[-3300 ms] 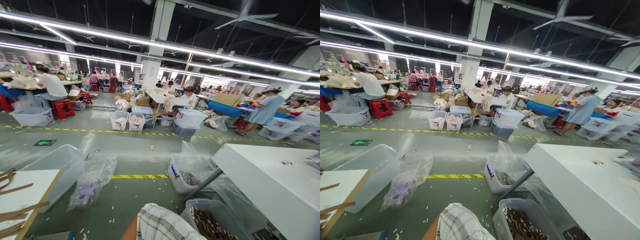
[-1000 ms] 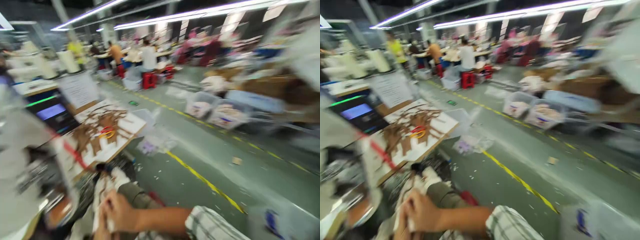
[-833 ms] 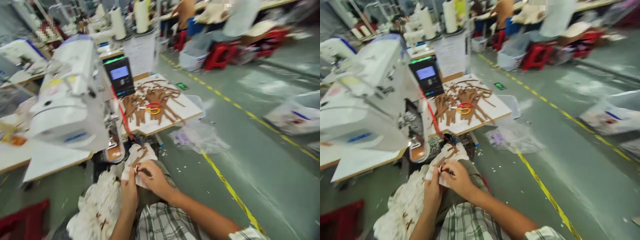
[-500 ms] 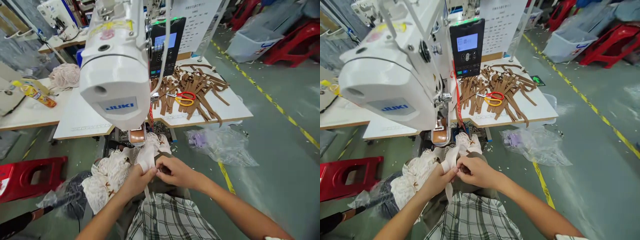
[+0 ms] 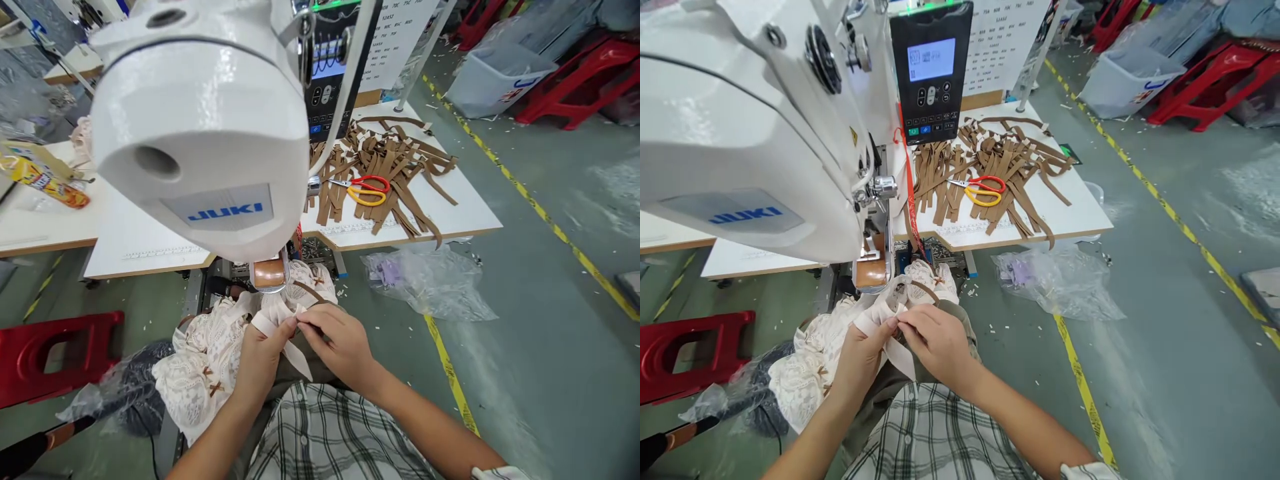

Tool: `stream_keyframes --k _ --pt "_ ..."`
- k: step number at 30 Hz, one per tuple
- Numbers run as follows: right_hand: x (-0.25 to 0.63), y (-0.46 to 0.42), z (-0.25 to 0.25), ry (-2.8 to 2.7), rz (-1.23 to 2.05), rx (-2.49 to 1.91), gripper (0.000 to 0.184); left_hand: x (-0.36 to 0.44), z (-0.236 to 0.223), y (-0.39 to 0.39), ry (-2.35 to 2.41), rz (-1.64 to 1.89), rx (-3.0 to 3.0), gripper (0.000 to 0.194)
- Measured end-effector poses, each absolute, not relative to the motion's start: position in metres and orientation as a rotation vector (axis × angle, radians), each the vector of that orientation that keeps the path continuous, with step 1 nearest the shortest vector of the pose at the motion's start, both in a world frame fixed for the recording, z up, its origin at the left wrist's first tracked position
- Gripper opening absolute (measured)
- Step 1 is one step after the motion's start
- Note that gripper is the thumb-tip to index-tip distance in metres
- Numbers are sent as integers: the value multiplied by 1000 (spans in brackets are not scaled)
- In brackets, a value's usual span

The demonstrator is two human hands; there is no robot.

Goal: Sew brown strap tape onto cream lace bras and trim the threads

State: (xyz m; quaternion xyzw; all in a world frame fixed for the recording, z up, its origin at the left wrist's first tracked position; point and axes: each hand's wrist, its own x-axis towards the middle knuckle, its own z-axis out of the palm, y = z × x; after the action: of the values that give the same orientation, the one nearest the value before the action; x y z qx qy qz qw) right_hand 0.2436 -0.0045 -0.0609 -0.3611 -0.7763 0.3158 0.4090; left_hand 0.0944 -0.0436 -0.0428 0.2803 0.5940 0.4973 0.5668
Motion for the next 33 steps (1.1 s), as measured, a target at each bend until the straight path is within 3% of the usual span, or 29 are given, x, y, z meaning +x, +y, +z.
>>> stream_keyframes --k 11,20,27,33 --pt "245 3 -61 -1877 1096 -1147 8 98 -34 -47 1590 1057 833 29" --pt "253 23 -48 -1948 1476 -950 13 87 -33 -49 1534 1011 1099 24" --pt "255 19 -50 -2063 1451 -884 8 80 -38 -49 1469 979 1088 29" --pt "253 14 -50 -2079 1423 -983 13 76 -33 -48 1521 882 1188 21"
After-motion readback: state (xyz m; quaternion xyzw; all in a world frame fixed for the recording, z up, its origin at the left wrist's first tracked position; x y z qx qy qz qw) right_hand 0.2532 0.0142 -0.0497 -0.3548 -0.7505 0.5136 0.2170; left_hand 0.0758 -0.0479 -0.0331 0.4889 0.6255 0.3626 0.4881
